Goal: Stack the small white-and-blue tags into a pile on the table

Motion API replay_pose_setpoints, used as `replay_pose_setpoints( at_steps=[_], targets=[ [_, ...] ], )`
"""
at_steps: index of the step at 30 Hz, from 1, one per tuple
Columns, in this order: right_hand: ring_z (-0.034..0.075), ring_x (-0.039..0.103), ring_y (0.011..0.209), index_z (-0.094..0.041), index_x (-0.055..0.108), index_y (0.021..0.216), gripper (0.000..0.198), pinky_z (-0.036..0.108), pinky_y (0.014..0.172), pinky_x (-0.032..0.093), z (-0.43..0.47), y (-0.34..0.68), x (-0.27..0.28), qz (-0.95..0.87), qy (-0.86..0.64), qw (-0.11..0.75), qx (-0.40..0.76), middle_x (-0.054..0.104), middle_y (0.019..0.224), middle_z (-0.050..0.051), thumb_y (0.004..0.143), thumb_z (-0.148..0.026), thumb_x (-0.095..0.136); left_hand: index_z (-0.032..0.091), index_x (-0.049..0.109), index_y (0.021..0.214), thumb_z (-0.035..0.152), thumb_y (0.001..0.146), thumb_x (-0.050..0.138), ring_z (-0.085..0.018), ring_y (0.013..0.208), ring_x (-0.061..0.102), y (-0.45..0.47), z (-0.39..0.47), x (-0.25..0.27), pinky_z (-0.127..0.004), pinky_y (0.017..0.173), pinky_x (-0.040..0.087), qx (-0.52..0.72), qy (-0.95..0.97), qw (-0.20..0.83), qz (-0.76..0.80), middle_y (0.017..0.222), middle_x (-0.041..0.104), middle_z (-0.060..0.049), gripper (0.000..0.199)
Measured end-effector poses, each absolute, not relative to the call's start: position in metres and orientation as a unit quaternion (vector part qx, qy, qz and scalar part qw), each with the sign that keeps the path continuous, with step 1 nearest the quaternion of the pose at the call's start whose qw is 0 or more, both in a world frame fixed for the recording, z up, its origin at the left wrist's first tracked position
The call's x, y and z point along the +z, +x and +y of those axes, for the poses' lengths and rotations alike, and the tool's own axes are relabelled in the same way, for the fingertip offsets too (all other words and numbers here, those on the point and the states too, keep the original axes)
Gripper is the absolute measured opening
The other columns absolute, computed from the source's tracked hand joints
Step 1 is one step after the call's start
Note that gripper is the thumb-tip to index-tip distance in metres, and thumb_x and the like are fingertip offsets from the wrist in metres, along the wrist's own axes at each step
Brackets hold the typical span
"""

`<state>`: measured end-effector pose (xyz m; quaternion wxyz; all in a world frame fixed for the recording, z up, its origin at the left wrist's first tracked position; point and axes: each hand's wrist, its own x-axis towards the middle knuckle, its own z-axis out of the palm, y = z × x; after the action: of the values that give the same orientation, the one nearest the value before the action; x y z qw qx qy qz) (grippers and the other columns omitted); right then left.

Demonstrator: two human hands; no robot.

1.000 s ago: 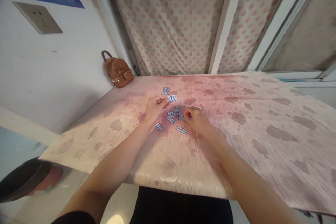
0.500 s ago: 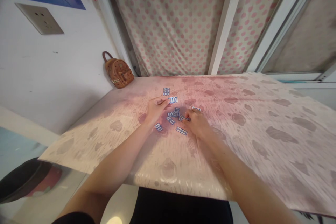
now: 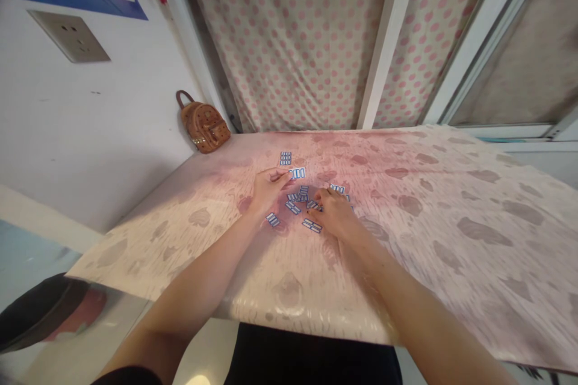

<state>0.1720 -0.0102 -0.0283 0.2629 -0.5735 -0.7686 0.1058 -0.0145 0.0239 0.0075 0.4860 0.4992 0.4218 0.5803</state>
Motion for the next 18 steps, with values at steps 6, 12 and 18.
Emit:
replay_pose_setpoints(
  at_steps=[6, 12, 18],
  targets=[
    [0.021, 0.059, 0.083, -0.021, 0.056, 0.076, 0.010, 0.030, 0.073, 0.040, -0.0094, 0.1720, -0.0290, -0.770, -0.579, 0.253, 0.089, 0.064, 0.087, 0.005, 0.076, -0.024, 0.066, 0.013, 0.071, 0.077, 0.025, 0.075, 0.077, -0.017, 0.069, 0.071, -0.0141, 0.0237, 0.0079, -0.027, 0.065, 0.057, 0.579, 0.496, 0.491, 0.422, 0.073, 0.073, -0.005, 0.013],
    [0.021, 0.057, 0.081, -0.022, 0.048, 0.075, 0.017, 0.030, 0.068, 0.036, -0.0085, 0.1717, -0.0306, -0.780, -0.564, 0.253, 0.095, 0.062, 0.083, 0.004, 0.075, -0.022, 0.066, 0.013, 0.072, 0.079, 0.026, 0.075, 0.076, -0.016, 0.069, 0.071, -0.0145, 0.0259, 0.0039, -0.025, 0.064, 0.056, 0.580, 0.504, 0.485, 0.418, 0.075, 0.074, -0.005, 0.014],
    [0.020, 0.060, 0.082, -0.022, 0.052, 0.087, 0.013, 0.029, 0.069, 0.037, -0.0120, 0.1686, -0.0280, -0.786, -0.537, 0.275, 0.136, 0.067, 0.090, 0.005, 0.078, -0.014, 0.057, 0.013, 0.071, 0.078, 0.026, 0.075, 0.076, -0.016, 0.070, 0.071, -0.0146, 0.0276, 0.0011, -0.024, 0.064, 0.056, 0.580, 0.504, 0.488, 0.413, 0.075, 0.073, -0.005, 0.014]
  ],
)
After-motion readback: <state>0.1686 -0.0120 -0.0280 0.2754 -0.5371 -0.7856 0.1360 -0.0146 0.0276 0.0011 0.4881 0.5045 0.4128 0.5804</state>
